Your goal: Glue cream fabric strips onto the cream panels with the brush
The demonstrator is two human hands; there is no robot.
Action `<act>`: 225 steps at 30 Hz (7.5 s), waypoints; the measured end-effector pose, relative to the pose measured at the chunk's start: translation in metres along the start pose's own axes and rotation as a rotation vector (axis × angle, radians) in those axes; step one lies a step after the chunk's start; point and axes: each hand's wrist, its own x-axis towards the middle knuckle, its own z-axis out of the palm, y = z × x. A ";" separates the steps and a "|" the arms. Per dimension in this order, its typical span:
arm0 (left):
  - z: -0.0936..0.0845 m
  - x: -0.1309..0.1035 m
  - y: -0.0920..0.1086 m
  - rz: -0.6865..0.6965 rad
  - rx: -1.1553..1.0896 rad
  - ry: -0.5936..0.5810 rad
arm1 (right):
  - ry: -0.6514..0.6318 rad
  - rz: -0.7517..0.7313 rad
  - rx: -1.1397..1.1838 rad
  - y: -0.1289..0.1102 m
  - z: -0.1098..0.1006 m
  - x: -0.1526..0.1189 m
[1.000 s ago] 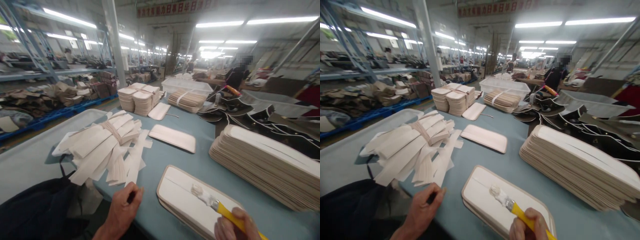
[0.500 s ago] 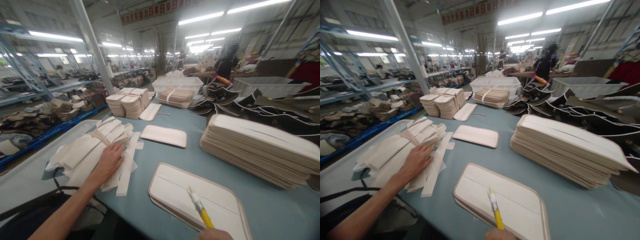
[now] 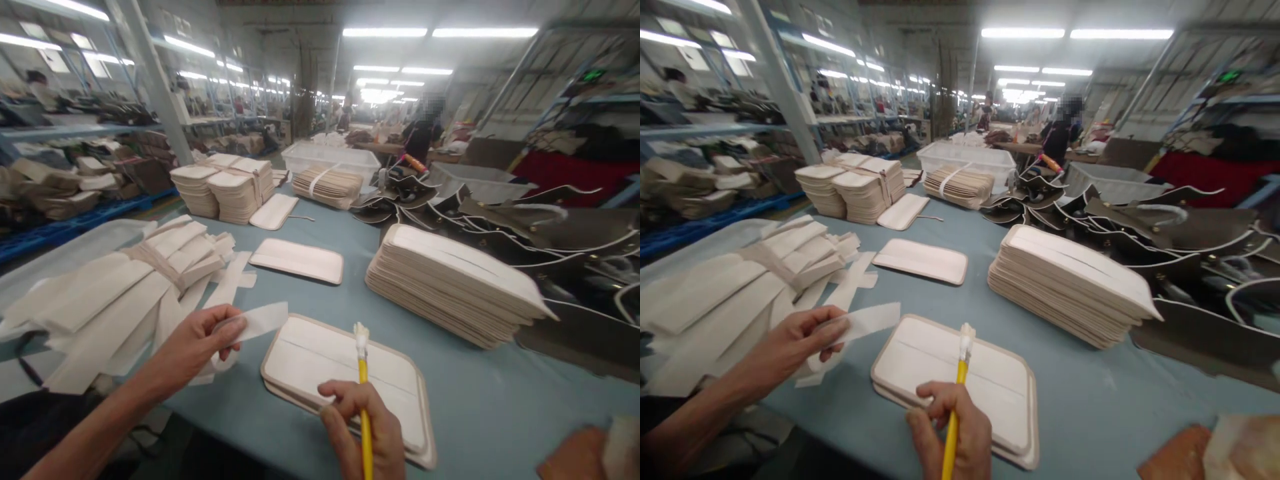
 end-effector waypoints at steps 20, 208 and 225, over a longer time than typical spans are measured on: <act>0.058 -0.022 -0.011 -0.040 -0.261 -0.399 | -0.467 -0.132 -0.385 -0.041 -0.016 0.054; 0.091 0.019 -0.073 0.551 0.597 0.251 | -0.388 -0.020 -1.007 -0.011 -0.008 0.088; 0.087 0.028 -0.092 0.590 0.696 0.226 | -0.252 -0.026 -1.125 0.016 -0.105 0.081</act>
